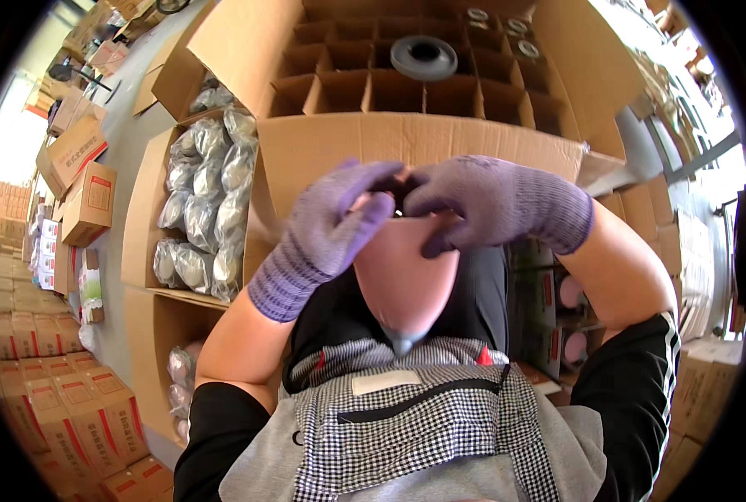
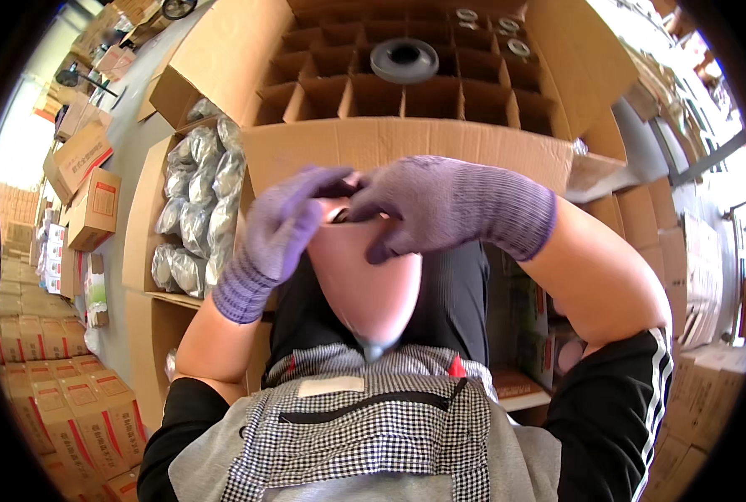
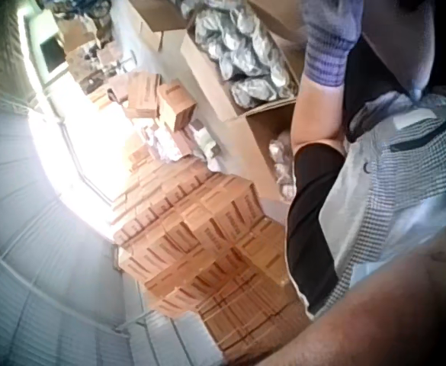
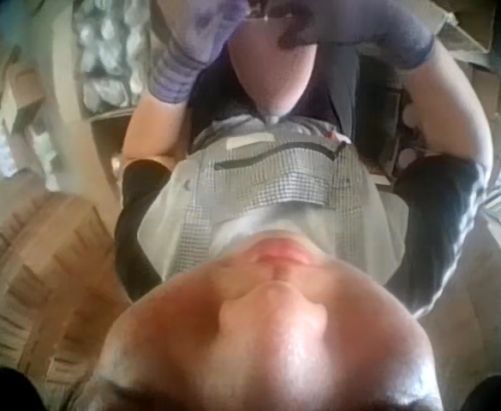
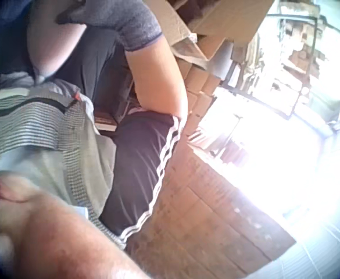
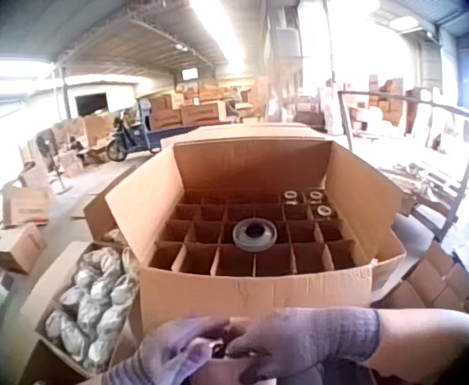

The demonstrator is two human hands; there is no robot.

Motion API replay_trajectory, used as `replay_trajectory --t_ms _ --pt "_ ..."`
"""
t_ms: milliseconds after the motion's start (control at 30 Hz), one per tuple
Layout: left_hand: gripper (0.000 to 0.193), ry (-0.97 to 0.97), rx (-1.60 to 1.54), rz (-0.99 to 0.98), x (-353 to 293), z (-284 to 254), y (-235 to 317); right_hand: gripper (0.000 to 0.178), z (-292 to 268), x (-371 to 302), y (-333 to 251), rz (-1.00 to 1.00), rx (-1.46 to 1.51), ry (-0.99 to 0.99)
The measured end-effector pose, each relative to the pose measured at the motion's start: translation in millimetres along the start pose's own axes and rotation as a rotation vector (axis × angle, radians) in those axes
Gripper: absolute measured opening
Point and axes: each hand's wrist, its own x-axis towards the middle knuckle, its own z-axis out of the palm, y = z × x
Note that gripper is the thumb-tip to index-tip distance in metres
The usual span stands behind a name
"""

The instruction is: The person assembles thermoses by inserting the glass liners into the plastic outer shells, securing the bottom caps, and placing the finished items into a cardboard divider box.

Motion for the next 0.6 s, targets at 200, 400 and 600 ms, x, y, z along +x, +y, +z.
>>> replay_trajectory --t_ms 200,400,600 --pt "0.070 -0.191 0.072 0.153 31 -19 -2 0.053 -103 74 140 -0.001 -0.301 0.731" --pt "0.078 -0.413 -0.284 0.096 43 -46 -29 0.068 -109 176 250 0.484 -0.672 0.304" --pt "0.078 0.377 -0.769 -0.163 93 -53 -97 0.053 -106 164 243 0.518 -0.519 0.413"
